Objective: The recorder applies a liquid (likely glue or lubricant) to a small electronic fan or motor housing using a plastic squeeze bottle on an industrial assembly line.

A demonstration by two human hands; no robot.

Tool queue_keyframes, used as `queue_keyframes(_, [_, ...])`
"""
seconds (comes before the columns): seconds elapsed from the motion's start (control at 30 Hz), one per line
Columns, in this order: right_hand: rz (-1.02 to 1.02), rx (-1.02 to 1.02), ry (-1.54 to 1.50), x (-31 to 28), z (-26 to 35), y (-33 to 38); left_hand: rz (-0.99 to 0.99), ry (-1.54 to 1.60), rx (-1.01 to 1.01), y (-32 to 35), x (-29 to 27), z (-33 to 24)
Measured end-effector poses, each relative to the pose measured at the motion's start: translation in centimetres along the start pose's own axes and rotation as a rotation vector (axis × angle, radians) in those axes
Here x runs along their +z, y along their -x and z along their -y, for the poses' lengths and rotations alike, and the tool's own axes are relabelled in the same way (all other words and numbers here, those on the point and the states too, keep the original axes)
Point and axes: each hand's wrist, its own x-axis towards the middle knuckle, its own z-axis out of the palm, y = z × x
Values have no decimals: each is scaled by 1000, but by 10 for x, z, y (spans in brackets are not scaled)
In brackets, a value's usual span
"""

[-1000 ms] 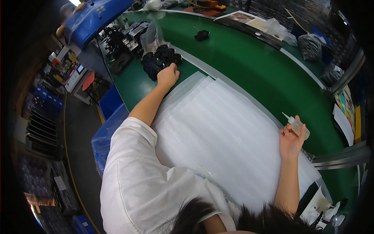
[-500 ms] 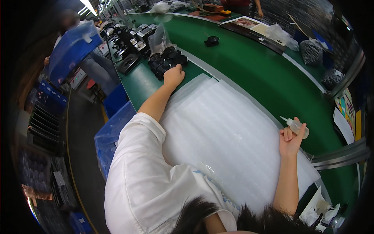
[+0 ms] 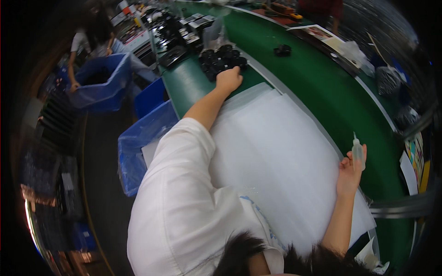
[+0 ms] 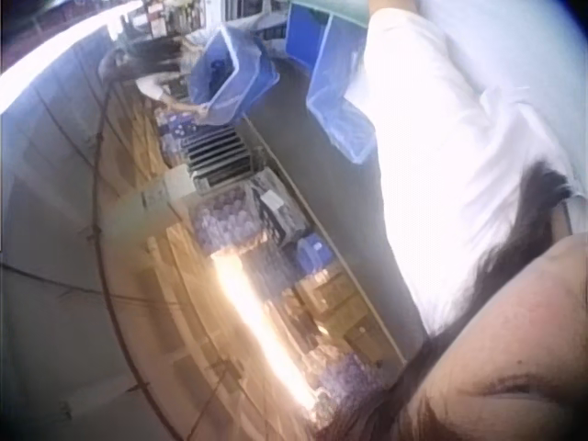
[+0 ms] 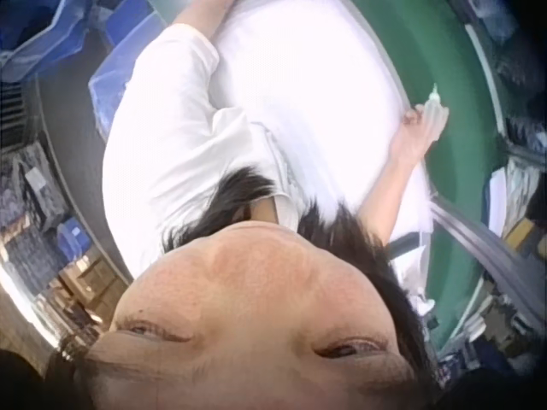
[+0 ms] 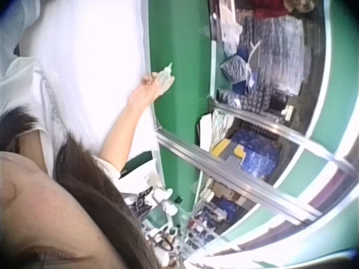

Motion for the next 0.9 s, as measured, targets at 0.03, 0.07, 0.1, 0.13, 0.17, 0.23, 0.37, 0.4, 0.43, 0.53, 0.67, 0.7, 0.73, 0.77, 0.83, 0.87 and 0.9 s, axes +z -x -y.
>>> queue_keyframes(0.03, [-37, 29, -34, 2, 4, 2, 16, -4, -4, -1, 0, -2])
queue_keyframes(0.07, [-32, 54, -52, -1, 7, 2, 7, 12, 18, -4, 5, -4])
queue_keyframes(0.1, [-21, 66, -52, -3, 7, 2, -3, 28, 39, -4, 7, -6])
queue_keyframes(0.13, [6, 61, -24, -5, 7, 2, -17, 28, 43, -4, 6, -7])
queue_keyframes(0.17, [33, 54, 7, -6, 8, 2, -15, 23, 30, -3, 5, -6])
queue_keyframes(0.23, [26, 51, 73, -3, 8, 1, -12, 16, 48, -3, 5, -2])
queue_keyframes(0.37, [70, 39, 153, 4, 7, 4, -34, 8, 52, -2, 4, 1])
queue_keyframes(0.4, [43, 38, 148, 7, 7, 5, -33, 10, 51, -2, 4, 1])
queue_keyframes(0.43, [43, 39, 150, 6, 7, 4, -23, 11, 33, -2, 3, 0])
queue_keyframes(0.53, [66, 54, 164, 1, 5, 3, -16, 11, 15, -3, 3, -2])
queue_keyframes(0.67, [56, 67, 158, 0, 4, 4, -17, 4, 7, -4, 5, -1])
queue_keyframes(0.7, [47, 66, 161, 0, 4, 4, -17, 5, 6, -3, 5, -1])
queue_keyframes(0.73, [47, 66, 162, -2, 3, 3, -14, 2, 13, -4, 4, -1])
queue_keyframes(0.77, [69, 73, 161, -7, 1, 1, -11, 1, 21, -3, 3, -1])
queue_keyframes(0.83, [90, 79, 161, -10, 1, 1, 1, 7, 22, -3, 1, -2])
queue_keyframes(0.87, [82, 81, 157, -10, 1, 1, 10, 10, 20, -3, 1, -3])
queue_keyframes(0.9, [74, 84, 154, -10, 2, 1, 10, 11, 20, -3, 2, -2])
